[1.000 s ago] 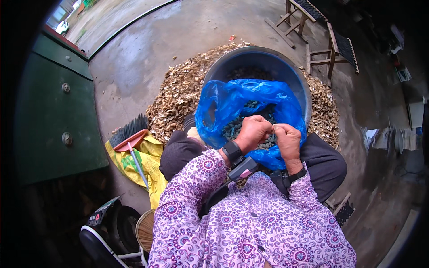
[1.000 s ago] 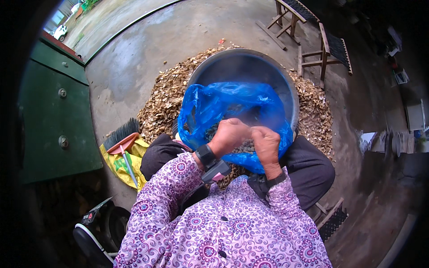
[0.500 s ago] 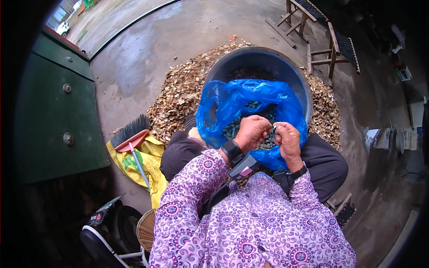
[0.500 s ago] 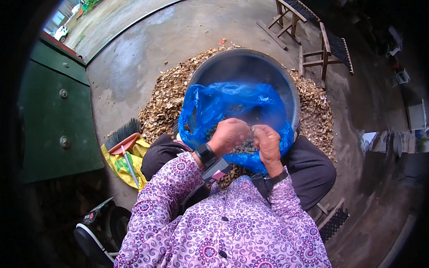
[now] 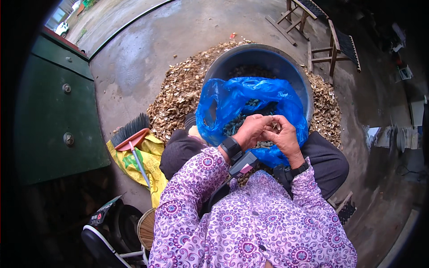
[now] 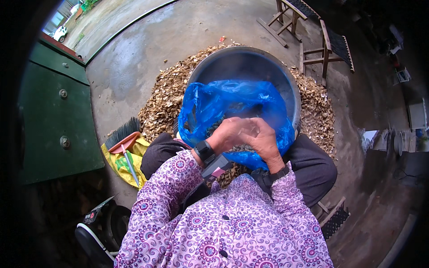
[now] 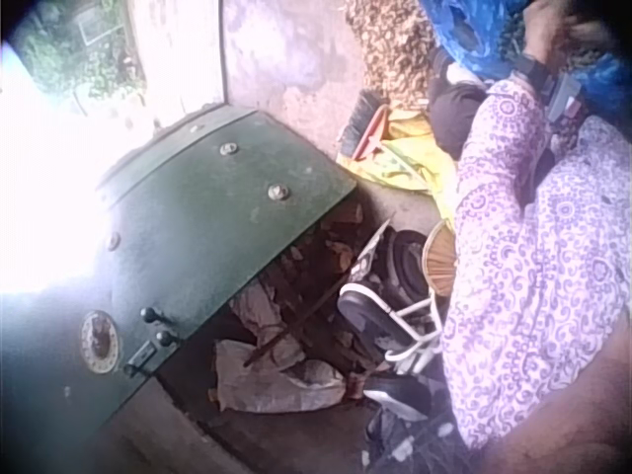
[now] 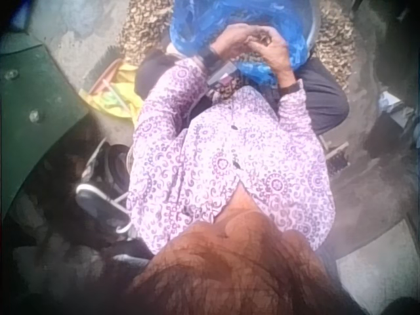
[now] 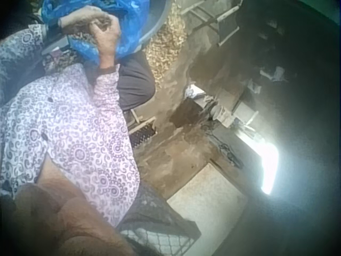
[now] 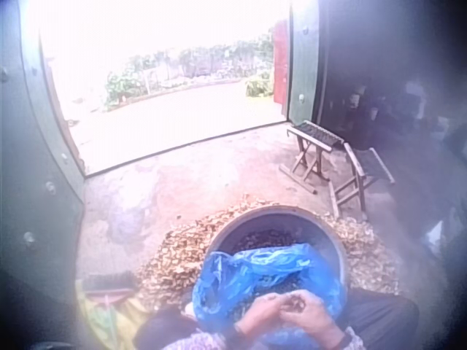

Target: The person sits on the ground and shells peanuts by hand, placing the kernels into a blue plastic bag inside a metal basin. The shells are discarded onto a pile on the floor.

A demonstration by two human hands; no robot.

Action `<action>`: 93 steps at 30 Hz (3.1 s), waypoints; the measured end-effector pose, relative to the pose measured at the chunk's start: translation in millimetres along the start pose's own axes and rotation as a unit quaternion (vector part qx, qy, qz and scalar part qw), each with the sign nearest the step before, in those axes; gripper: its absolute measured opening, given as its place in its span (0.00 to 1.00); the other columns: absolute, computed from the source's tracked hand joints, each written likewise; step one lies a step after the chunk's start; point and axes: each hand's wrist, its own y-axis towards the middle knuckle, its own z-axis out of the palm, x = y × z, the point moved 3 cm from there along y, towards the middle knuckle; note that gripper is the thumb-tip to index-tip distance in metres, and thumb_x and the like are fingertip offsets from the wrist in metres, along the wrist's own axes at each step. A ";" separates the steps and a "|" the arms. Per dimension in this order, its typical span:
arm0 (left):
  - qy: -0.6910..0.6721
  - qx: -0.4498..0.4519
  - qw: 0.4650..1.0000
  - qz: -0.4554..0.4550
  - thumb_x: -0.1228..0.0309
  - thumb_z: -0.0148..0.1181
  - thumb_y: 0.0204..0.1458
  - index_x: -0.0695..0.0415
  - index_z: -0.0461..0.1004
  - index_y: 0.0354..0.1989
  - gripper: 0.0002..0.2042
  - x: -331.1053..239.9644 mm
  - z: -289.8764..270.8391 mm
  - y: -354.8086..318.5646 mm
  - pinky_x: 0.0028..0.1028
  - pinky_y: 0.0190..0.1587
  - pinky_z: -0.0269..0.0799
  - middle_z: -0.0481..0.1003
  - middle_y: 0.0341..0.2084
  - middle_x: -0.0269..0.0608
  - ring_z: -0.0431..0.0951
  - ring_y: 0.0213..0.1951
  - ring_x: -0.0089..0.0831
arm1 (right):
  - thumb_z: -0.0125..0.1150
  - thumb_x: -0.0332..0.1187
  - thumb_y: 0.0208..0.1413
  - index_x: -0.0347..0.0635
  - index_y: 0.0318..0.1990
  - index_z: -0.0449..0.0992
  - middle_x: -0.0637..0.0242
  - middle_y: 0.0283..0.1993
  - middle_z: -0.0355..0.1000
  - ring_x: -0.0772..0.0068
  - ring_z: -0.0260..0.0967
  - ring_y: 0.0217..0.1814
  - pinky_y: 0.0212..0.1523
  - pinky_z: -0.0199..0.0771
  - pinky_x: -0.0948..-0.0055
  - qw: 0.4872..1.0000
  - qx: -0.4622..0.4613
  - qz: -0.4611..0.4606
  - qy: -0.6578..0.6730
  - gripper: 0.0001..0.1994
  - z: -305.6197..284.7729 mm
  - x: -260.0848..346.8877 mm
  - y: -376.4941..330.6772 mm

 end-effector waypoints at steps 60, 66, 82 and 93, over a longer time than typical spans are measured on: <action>-0.055 0.038 0.996 0.064 0.58 0.50 0.50 0.64 0.66 0.38 0.19 -45.7 -15.7 -16.1 0.28 0.34 0.69 0.71 0.30 0.46 0.72 0.29 0.31 | 0.54 0.29 0.34 0.40 0.24 0.75 0.53 0.29 0.70 0.52 0.66 0.34 0.36 0.66 0.62 0.869 0.177 0.005 -0.461 0.07 -53.8 -117.6 22.2; -0.067 0.027 0.995 0.064 0.58 0.51 0.50 0.65 0.66 0.37 0.18 -44.1 -22.9 -19.9 0.26 0.31 0.70 0.72 0.29 0.45 0.73 0.27 0.30 | 0.53 0.29 0.37 0.38 0.28 0.74 0.53 0.30 0.70 0.53 0.67 0.36 0.37 0.66 0.63 0.918 0.115 -0.032 -0.377 0.08 -19.8 -110.1 39.7; -0.033 -0.008 0.993 0.115 0.60 0.52 0.49 0.63 0.68 0.31 0.15 -38.9 -29.7 -16.0 0.20 0.23 0.68 0.71 0.22 0.38 0.70 0.20 0.23 | 0.56 0.33 0.41 0.37 0.29 0.72 0.58 0.25 0.70 0.66 0.68 0.28 0.29 0.66 0.70 0.934 0.103 0.012 -0.342 0.09 -7.3 -80.8 45.7; 0.165 0.029 0.978 0.124 0.63 0.51 0.49 0.64 0.70 0.30 0.13 -32.0 10.1 -10.2 0.18 0.20 0.63 0.69 0.19 0.32 0.66 0.19 0.18 | 0.57 0.27 0.44 0.38 0.33 0.71 0.63 0.30 0.69 0.71 0.68 0.31 0.32 0.66 0.78 0.954 0.063 -0.167 -0.241 0.08 -26.5 46.0 21.3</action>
